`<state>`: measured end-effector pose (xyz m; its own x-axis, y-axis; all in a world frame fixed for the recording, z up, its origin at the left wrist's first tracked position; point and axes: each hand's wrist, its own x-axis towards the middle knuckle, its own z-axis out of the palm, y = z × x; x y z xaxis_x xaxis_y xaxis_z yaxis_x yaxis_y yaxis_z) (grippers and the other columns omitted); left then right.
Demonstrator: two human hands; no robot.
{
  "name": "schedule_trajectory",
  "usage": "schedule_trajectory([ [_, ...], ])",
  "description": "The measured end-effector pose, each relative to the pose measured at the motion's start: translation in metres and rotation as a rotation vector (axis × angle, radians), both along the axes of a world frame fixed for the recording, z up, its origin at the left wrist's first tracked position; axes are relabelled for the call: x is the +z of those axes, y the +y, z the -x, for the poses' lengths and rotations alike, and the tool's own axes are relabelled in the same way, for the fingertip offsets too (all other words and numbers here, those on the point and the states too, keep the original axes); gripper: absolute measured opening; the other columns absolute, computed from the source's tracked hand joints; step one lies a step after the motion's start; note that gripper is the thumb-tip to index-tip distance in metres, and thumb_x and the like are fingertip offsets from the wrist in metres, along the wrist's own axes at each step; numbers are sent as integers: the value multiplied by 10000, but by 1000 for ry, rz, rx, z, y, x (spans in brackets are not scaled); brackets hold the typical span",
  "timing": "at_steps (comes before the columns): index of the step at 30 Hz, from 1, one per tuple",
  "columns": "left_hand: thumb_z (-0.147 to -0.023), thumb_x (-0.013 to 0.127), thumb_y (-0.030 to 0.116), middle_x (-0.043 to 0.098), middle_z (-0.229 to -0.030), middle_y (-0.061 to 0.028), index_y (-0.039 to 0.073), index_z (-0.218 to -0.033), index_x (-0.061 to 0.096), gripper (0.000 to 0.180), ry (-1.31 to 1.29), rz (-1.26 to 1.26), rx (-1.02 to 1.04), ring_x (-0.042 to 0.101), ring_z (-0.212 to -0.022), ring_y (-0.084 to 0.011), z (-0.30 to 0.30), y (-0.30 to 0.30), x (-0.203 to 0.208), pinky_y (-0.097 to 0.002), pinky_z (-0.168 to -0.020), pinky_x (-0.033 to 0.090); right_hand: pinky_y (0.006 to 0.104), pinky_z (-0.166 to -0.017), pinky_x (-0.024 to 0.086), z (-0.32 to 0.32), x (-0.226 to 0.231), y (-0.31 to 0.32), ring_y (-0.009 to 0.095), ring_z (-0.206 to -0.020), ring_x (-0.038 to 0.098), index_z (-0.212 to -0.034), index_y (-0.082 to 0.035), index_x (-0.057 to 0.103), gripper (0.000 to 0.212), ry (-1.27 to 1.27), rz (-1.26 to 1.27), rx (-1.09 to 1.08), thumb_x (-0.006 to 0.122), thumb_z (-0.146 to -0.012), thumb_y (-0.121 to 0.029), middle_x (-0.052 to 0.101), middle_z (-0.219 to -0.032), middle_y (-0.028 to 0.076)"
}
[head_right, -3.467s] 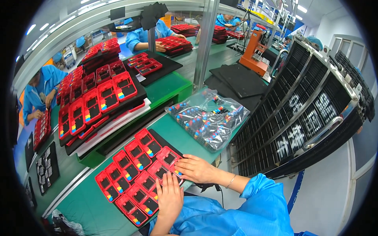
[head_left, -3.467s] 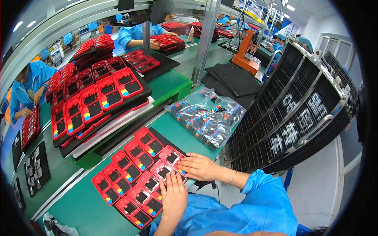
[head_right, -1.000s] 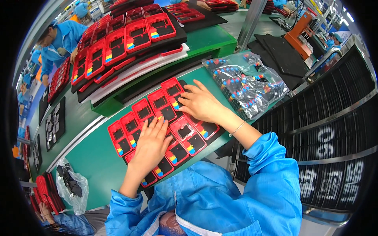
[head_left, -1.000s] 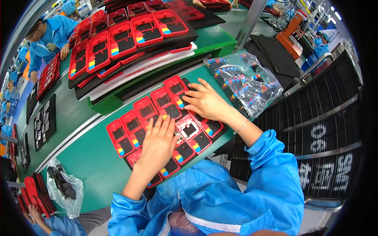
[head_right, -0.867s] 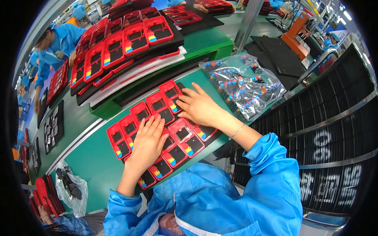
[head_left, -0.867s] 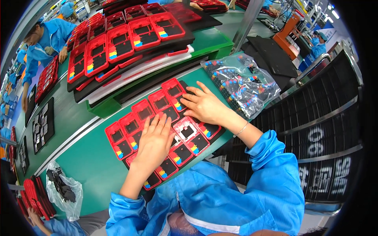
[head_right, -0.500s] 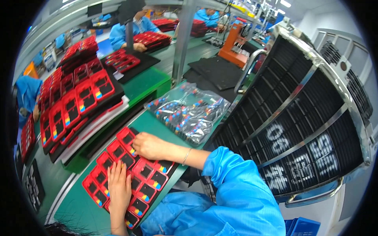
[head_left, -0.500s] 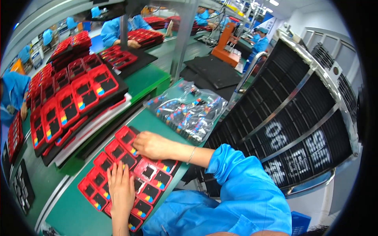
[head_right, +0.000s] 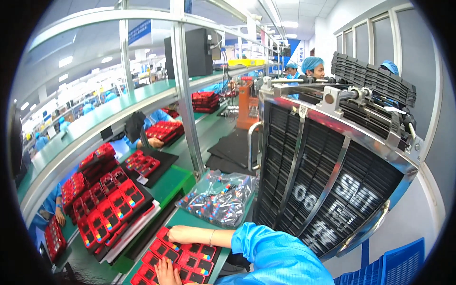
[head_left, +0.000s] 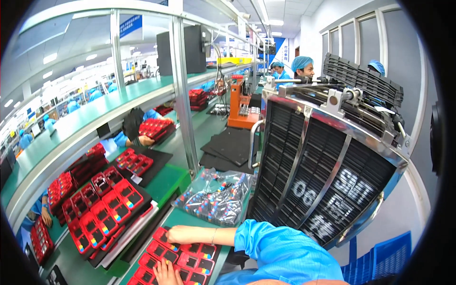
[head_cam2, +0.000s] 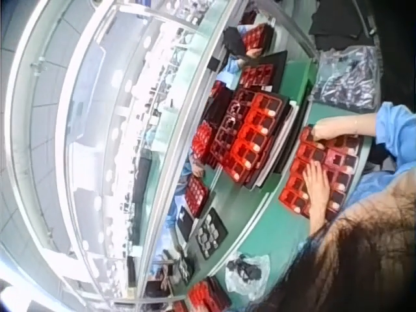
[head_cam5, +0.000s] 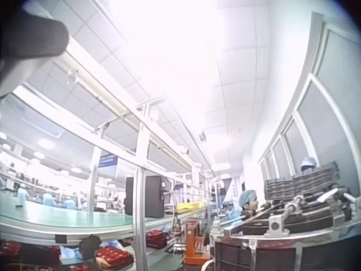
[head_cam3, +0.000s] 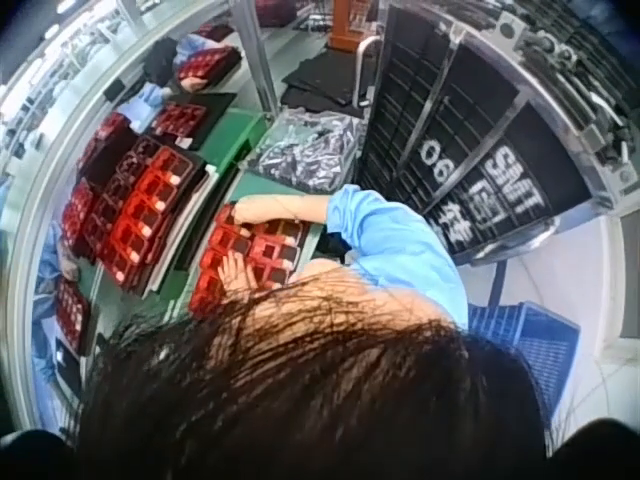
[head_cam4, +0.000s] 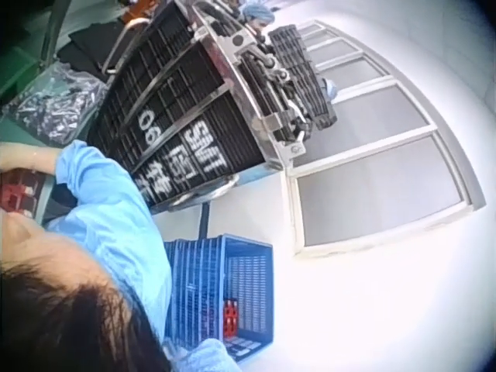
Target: The person assembles keypads and buttons into device housings by hand, taking components from trays and plastic bags and inserting them into the housings.
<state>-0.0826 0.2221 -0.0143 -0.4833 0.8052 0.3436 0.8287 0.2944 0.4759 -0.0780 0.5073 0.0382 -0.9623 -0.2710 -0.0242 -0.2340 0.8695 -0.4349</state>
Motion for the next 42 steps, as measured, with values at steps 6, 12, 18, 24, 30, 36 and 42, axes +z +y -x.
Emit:
schedule_trajectory([
  [6,-963,585,419,567,-1488,-243,14,-1423,607,613,131,42,30,618,-1236,-455,7,7,-18,-631,-1066,445,449,-778,544,-6,-9,10,339,-851,694,-777,-2,688,159,186,-112,126,649,-848,-140,671,-843,160],
  [12,-931,634,376,727,-1120,-284,-65,-1218,712,532,315,-92,-130,703,-955,-452,25,23,-6,-580,-864,578,426,-770,492,2,-17,17,339,-777,666,-718,-24,658,191,307,-102,95,650,-841,-170,653,-775,143],
  [18,-1069,545,250,591,-1436,-268,-38,-1405,594,446,51,227,-72,541,-1350,-432,6,16,31,-540,-1159,393,456,-751,486,-2,-24,14,375,-733,655,-729,-22,669,220,355,-102,67,635,-842,-207,641,-728,153],
  [24,-1066,551,241,622,-1408,-239,-36,-1371,617,417,136,210,-66,576,-1308,-435,6,12,36,-548,-1121,434,450,-753,491,-6,-12,5,378,-766,661,-691,-26,667,207,378,-144,28,648,-826,-183,660,-763,163],
  [30,-1058,569,228,623,-1408,-240,-35,-1364,622,407,125,191,-43,566,-1323,-431,6,16,33,-541,-1124,436,459,-783,502,-4,1,-2,364,-801,666,-738,-19,664,168,374,-139,141,664,-807,-172,661,-796,152],
  [36,-1046,586,209,645,-1341,-287,-69,-1273,675,369,113,134,-22,573,-1302,-433,19,6,41,-471,-1136,453,495,-808,533,-13,-25,-62,383,-930,659,-788,8,681,212,374,62,186,641,-852,-190,666,-871,176],
  [42,-1030,617,208,681,-1280,-282,-70,-1231,700,353,323,174,21,631,-1231,-408,27,-13,35,-449,-1091,496,488,-805,544,-10,-29,-57,387,-938,664,-776,15,684,191,321,-4,145,643,-842,-159,674,-892,184],
])
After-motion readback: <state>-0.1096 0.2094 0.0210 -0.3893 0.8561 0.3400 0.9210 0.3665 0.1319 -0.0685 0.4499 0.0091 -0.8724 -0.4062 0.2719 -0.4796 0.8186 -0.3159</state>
